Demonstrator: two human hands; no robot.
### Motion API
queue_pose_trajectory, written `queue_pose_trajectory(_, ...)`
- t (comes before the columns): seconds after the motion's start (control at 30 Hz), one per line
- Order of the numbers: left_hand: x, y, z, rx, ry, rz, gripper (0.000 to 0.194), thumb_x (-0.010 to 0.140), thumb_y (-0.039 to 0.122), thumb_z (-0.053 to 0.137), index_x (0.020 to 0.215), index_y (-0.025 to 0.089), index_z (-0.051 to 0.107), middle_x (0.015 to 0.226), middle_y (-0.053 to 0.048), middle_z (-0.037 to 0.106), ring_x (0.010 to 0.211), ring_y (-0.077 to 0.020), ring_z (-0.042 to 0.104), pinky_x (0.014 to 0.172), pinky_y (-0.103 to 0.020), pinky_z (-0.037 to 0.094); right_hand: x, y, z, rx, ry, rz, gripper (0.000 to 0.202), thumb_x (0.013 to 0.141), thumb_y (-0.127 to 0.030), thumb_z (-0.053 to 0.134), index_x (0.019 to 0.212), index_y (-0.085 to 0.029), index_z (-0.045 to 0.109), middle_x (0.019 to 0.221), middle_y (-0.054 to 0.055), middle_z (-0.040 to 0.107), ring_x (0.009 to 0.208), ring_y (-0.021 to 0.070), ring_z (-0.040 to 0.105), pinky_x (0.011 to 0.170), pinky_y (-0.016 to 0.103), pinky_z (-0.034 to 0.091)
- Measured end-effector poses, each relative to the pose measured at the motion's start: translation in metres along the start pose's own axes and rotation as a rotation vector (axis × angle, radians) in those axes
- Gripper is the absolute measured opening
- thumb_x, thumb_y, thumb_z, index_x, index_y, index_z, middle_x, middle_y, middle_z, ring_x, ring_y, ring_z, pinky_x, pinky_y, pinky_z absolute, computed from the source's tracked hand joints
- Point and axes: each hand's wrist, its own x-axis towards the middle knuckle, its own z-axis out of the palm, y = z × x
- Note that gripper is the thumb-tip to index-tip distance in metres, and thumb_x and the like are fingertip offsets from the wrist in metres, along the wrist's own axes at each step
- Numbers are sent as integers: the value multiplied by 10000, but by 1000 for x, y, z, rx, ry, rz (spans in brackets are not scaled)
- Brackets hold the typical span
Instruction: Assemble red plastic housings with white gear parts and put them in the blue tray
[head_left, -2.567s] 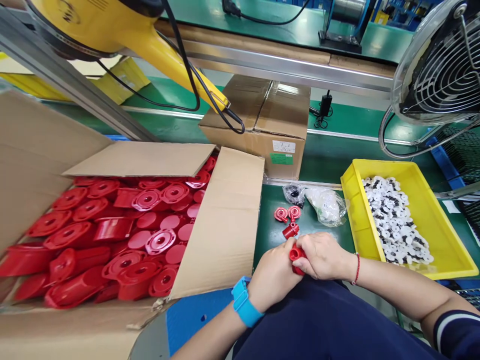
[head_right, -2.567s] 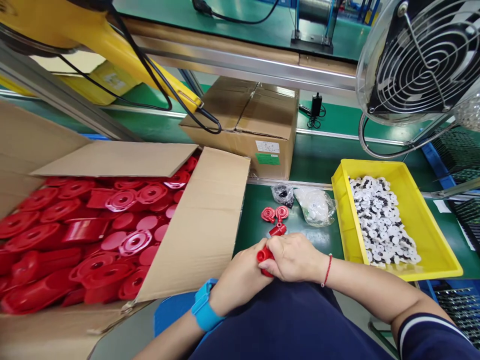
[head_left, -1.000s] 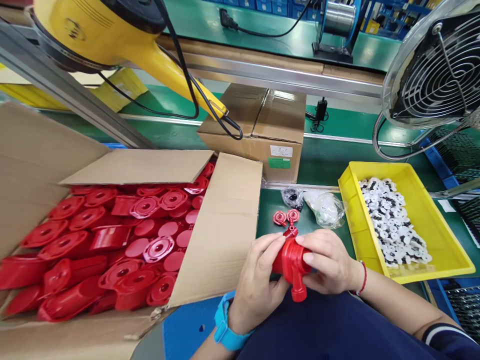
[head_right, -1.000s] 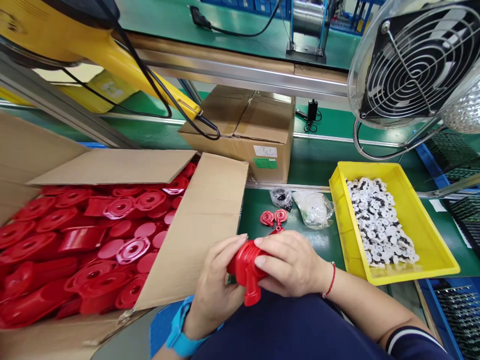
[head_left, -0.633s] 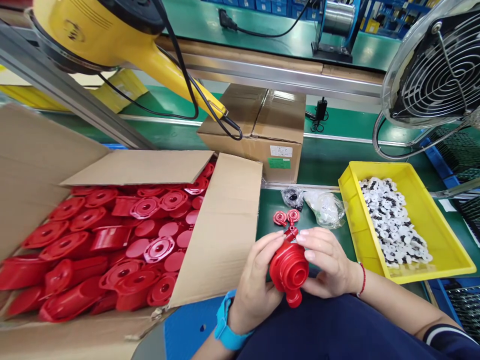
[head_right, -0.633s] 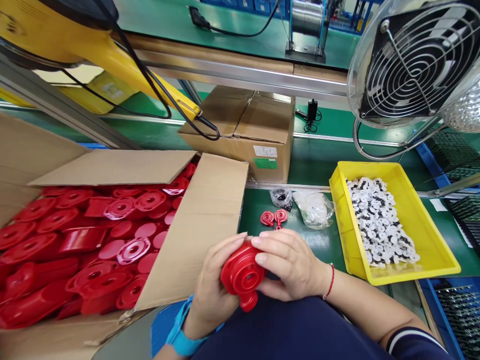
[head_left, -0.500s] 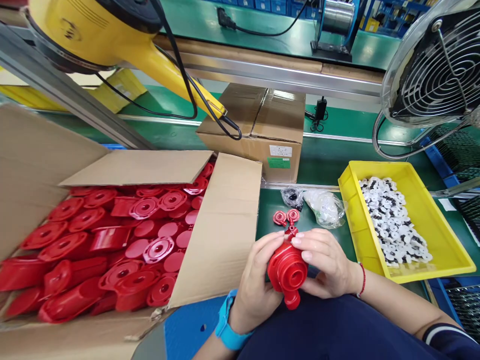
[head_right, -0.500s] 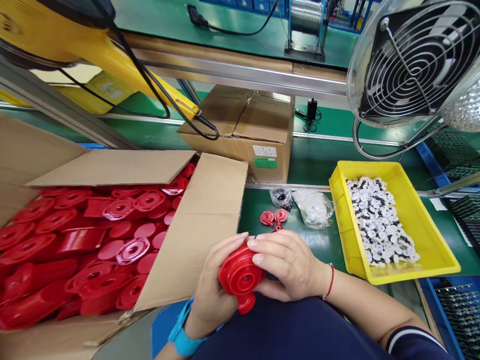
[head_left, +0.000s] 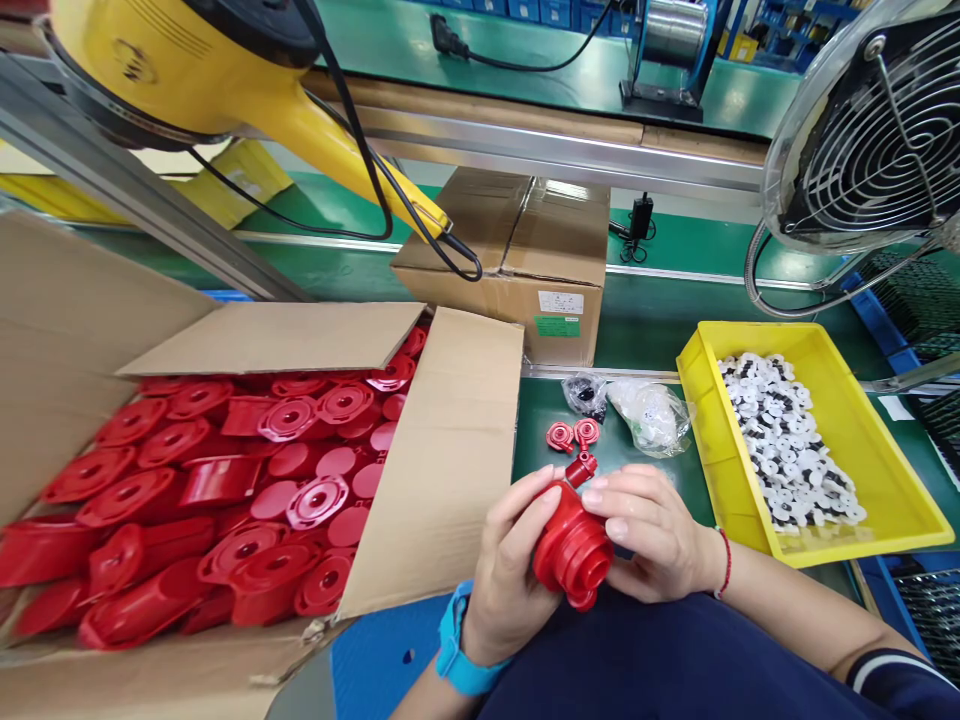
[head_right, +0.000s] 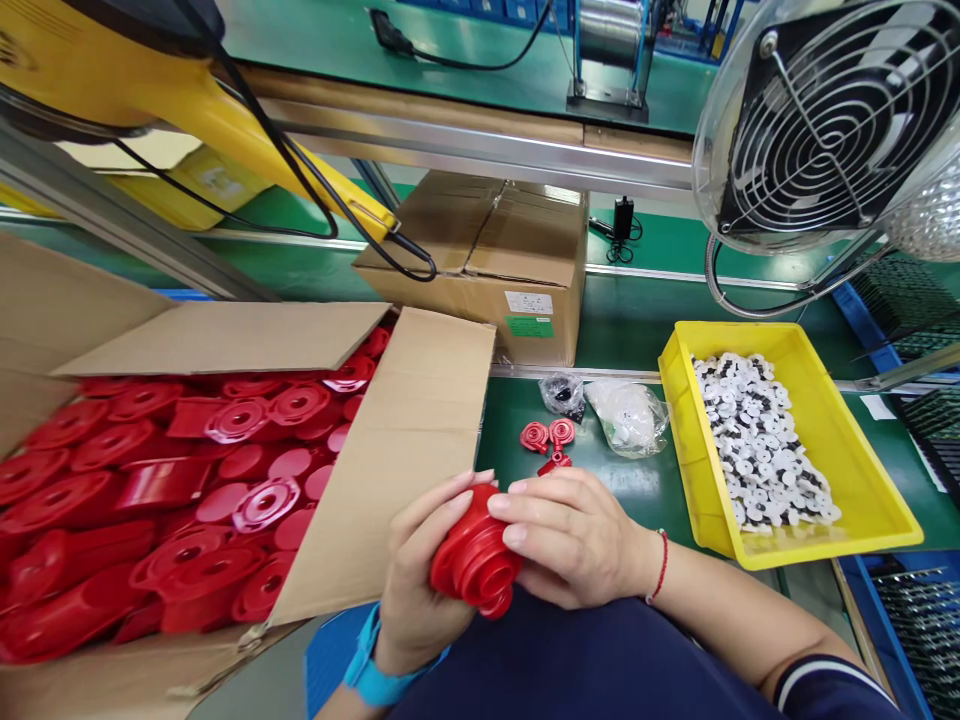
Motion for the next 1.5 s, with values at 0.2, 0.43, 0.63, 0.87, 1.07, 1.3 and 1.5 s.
queue_pose_trajectory(0.2, -2, -1, -1, 43, 3, 32, 598, 777, 34, 560, 1333, 145, 370, 1202, -154, 450, 1113, -209, 524, 922, -357, 500, 4, -1, -2, -48, -16, -33, 299, 845, -222, 501, 1114, -111, 432, 1136, 111, 551, 1170, 205, 464, 916, 361, 445)
queue_pose_trajectory(0.43, -2, -1, 0, 36, 14, 29, 600, 785, 36, 553, 1344, 156, 368, 1215, -154, 453, 1117, -207, 525, 913, -353, 504, 5, -2, -2, -89, -23, -53, 257, 861, -211, 485, 1098, -114, 461, 1154, 92, 536, 1164, 199, 461, 914, 352, 455)
queue_pose_trajectory(0.63, -2, -4, 2, 52, 32, 39, 596, 765, 45, 582, 1323, 135, 394, 1201, -161, 468, 1098, -211, 537, 904, -346, 503, 4, -2, -2, -29, -28, -30, 330, 829, -181, 486, 1144, -90, 444, 1192, 131, 525, 1181, 222, 448, 932, 373, 428)
queue_pose_trajectory(0.87, -7, -12, 0, 68, 110, -185, 536, 752, 153, 631, 1257, 133, 451, 1175, -124, 509, 1099, -195, 515, 945, -328, 450, -1, -3, -4, 708, 312, 636, 319, 886, -118, 421, 1183, -233, 418, 594, -45, 534, 666, 94, 533, 814, 312, 405)
queue_pose_trajectory(1.07, -11, -9, 3, -21, 33, -176, 521, 754, 146, 632, 1240, 121, 445, 1188, -136, 516, 1102, -185, 507, 923, -306, 450, 13, -2, -8, 1472, 418, 821, 218, 763, -91, 481, 967, -164, 503, 406, -82, 274, 503, 64, 406, 728, 242, 392)
queue_pose_trajectory(1.3, 1, 1, -3, -335, -122, -149, 487, 771, 149, 603, 1224, 120, 427, 1173, -115, 514, 1130, -172, 485, 979, -273, 409, 16, -5, -7, 1642, 501, 907, 271, 606, -80, 469, 868, -150, 466, 422, -79, 208, 458, 58, 321, 646, 231, 355)
queue_pose_trajectory(1.5, 23, 7, -4, -481, -347, 47, 448, 800, 207, 567, 1202, 117, 388, 1213, -148, 484, 1172, -213, 431, 984, -365, 395, 19, -5, -6, 1634, 430, 1013, 312, 610, -106, 502, 869, -167, 340, 487, -75, 218, 459, 48, 212, 457, 180, 156)
